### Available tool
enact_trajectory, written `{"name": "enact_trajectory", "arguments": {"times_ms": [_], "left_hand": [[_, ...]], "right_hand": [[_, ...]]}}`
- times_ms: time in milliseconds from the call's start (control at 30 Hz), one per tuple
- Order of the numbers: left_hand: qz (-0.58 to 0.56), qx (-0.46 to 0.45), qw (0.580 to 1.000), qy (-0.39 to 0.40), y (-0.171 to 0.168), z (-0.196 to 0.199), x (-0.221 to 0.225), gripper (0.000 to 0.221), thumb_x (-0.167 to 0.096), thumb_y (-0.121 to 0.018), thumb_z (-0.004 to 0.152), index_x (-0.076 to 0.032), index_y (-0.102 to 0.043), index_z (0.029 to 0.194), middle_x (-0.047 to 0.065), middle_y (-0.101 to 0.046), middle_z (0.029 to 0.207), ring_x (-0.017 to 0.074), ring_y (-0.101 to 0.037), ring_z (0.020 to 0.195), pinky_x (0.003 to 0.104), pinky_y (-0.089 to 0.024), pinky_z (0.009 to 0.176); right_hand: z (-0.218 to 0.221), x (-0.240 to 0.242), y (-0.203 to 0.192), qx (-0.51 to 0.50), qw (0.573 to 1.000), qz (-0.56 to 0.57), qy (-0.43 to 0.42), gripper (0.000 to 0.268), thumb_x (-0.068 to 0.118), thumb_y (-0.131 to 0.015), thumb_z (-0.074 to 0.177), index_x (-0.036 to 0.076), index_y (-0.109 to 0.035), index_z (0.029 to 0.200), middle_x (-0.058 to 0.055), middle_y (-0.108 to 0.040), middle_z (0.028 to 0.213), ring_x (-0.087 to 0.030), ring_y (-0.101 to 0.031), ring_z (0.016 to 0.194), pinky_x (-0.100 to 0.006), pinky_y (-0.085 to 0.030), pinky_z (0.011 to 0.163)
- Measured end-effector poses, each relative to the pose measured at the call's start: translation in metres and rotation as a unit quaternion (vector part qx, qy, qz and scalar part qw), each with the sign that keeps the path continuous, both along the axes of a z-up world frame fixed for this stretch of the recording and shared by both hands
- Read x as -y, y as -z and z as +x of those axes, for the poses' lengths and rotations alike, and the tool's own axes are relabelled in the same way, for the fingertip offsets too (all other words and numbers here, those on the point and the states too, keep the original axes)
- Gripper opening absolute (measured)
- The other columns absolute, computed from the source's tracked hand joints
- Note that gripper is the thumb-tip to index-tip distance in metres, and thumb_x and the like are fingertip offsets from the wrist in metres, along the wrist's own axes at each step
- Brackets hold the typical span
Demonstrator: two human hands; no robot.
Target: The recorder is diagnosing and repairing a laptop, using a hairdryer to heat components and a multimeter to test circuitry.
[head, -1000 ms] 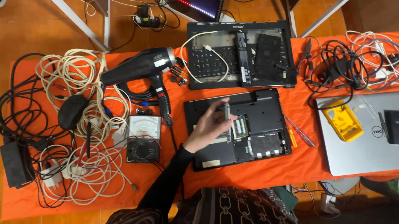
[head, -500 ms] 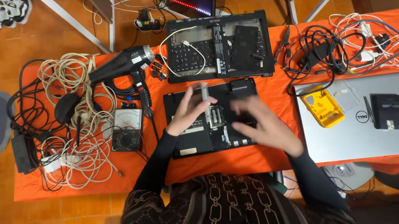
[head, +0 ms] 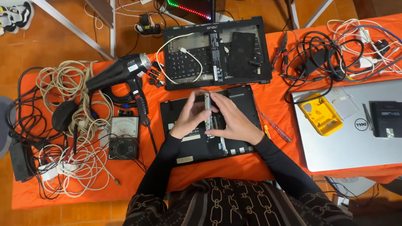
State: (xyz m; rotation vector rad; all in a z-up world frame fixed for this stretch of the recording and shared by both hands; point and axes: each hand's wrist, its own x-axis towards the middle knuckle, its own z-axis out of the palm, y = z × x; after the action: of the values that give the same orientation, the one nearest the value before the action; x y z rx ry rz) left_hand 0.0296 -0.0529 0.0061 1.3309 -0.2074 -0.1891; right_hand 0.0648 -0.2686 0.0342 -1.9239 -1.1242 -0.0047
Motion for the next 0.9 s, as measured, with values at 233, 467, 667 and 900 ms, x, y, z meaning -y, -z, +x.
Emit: {"name": "enact_trajectory", "arguments": {"times_ms": [233,467,667,900], "left_hand": [[0.054,0.007,0.998,0.023,0.007,-0.001,-0.003,0.072,-0.019,-0.075,0.097,-0.005,-0.030,0.151,0.014,-0.073,0.111,0.0128,-0.061,0.093,0.029,-0.047,0.082],[0.029,-0.018,0.999,0.011,-0.005,-0.010,0.002,0.079,-0.023,-0.074,0.096,-0.007,-0.022,0.154,0.012,-0.072,0.111,0.0122,-0.066,0.097,0.030,-0.053,0.087],[0.042,0.025,0.999,0.019,-0.011,-0.010,-0.001,0.076,-0.024,-0.073,0.099,-0.005,-0.027,0.156,0.013,-0.072,0.117,0.0123,-0.066,0.099,0.030,-0.052,0.089],[0.068,0.035,0.997,0.013,-0.006,-0.008,-0.002,0.077,-0.023,-0.075,0.097,-0.006,-0.029,0.157,0.011,-0.072,0.113,0.0088,-0.059,0.087,0.027,-0.050,0.081]], "right_hand": [[0.001,0.000,0.008,-0.014,1.000,-0.020,0.005,0.110,0.040,-0.087,0.079,-0.002,-0.025,0.159,-0.027,-0.037,0.159,-0.044,-0.039,0.148,-0.050,-0.035,0.120],[0.002,0.000,0.012,-0.018,1.000,-0.024,0.008,0.113,0.040,-0.090,0.073,-0.002,-0.028,0.158,-0.026,-0.039,0.157,-0.043,-0.039,0.147,-0.050,-0.035,0.121],[0.003,0.000,0.011,-0.023,1.000,-0.011,0.000,0.110,0.036,-0.090,0.070,0.001,-0.032,0.157,-0.023,-0.041,0.157,-0.041,-0.041,0.148,-0.049,-0.038,0.120],[0.004,-0.001,0.012,-0.016,1.000,-0.022,0.014,0.110,0.032,-0.093,0.066,0.001,-0.035,0.154,-0.021,-0.043,0.155,-0.042,-0.044,0.144,-0.050,-0.039,0.118]]}}
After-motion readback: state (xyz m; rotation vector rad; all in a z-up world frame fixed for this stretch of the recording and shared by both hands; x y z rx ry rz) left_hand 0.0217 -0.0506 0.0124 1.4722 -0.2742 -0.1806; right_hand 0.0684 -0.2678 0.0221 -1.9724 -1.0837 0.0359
